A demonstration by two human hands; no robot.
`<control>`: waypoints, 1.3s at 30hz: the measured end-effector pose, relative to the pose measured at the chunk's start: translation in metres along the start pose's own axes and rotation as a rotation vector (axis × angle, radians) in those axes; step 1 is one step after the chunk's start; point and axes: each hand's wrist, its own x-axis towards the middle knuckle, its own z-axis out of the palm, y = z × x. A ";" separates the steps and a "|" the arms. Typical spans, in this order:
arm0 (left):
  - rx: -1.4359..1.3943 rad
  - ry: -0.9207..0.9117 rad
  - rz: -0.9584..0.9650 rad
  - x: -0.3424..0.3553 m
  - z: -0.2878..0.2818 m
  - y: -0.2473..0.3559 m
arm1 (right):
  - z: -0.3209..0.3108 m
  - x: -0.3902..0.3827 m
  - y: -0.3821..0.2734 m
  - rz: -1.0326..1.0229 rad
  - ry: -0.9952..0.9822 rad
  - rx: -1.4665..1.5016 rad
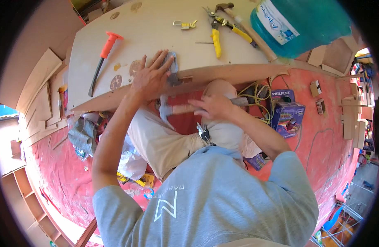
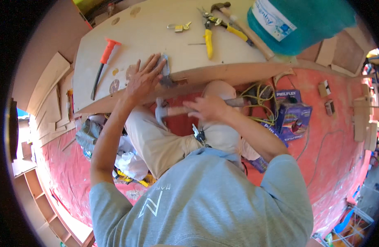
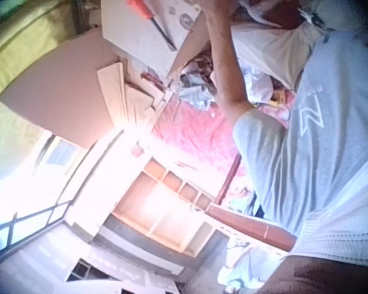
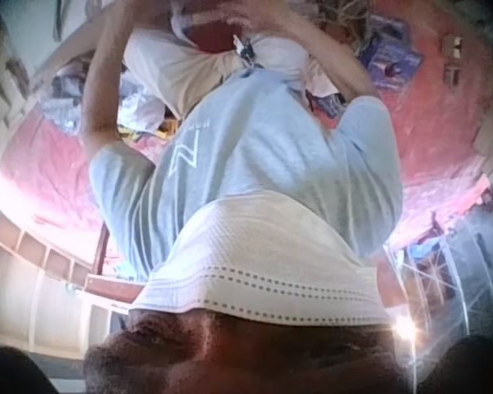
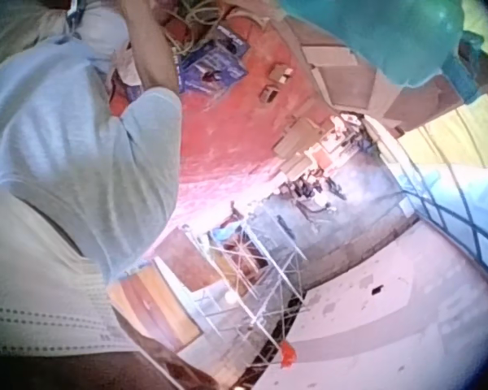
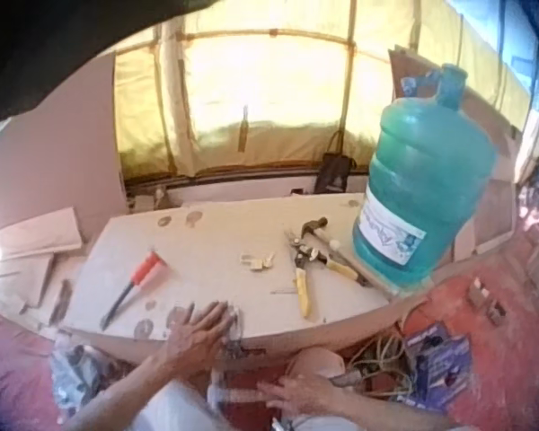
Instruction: The person prepares a wooden surface by using a hammer and chisel to carve out a recess, then cleans the area by hand and checks the fit of a metal bracket.
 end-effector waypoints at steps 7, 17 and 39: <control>-0.156 0.007 -0.052 -0.004 -0.008 0.005 | -0.091 -0.062 -0.005 0.068 0.176 0.171; 0.081 0.041 -0.161 0.004 -0.007 0.023 | -0.121 -0.036 0.001 0.535 0.334 0.856; -0.019 0.399 -0.338 -0.016 0.024 0.044 | -0.132 0.033 -0.021 0.293 0.121 0.407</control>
